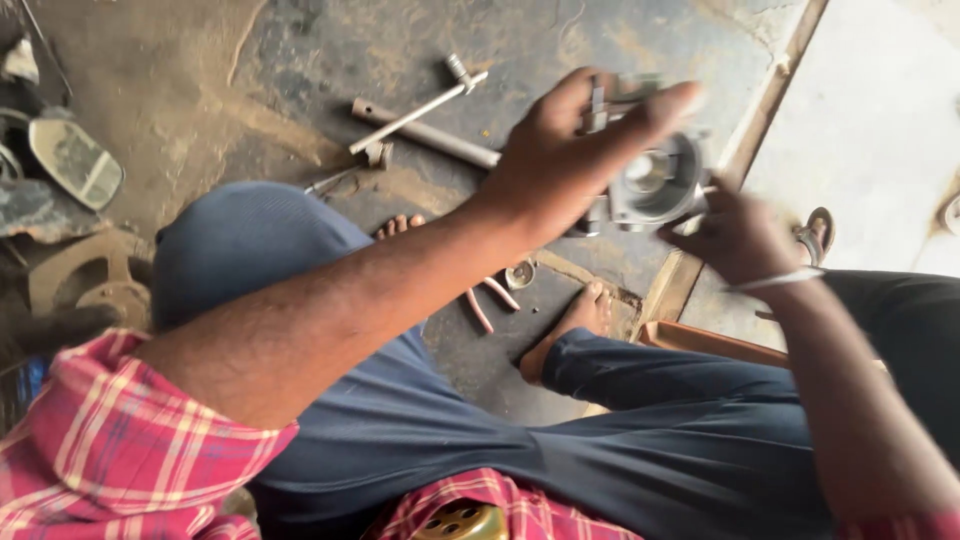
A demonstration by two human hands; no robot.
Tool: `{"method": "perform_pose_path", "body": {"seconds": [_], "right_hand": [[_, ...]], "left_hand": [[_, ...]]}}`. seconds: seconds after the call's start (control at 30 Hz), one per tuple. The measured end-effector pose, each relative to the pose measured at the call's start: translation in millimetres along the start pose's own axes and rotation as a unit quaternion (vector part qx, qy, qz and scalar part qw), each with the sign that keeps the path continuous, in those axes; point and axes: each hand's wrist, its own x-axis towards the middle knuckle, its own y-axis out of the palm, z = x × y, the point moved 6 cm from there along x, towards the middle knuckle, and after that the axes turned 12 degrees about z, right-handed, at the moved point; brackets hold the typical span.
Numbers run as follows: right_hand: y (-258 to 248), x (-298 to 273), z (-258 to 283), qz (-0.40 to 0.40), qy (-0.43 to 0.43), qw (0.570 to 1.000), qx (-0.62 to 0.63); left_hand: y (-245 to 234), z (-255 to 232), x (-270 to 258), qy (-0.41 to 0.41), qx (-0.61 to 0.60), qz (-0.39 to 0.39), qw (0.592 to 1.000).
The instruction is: Cleaning and inspecting the internal components of a motorcycle carburetor.
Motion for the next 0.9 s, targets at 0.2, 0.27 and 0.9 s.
{"method": "perform_pose_path", "body": {"seconds": [0.2,0.27,0.9], "right_hand": [[-72,-85,17,-0.240,-0.035,0.858,0.452],[-79,-101,34,-0.274,-0.070,0.811,0.512],[-105,-109,84,-0.292,-0.151,0.910,0.253]], "left_hand": [[-4,18,2,-0.071,0.034,-0.044,0.996],[7,29,1,-0.171,-0.010,-0.014,0.985],[53,70,1,-0.218,-0.065,0.056,0.972]]}}
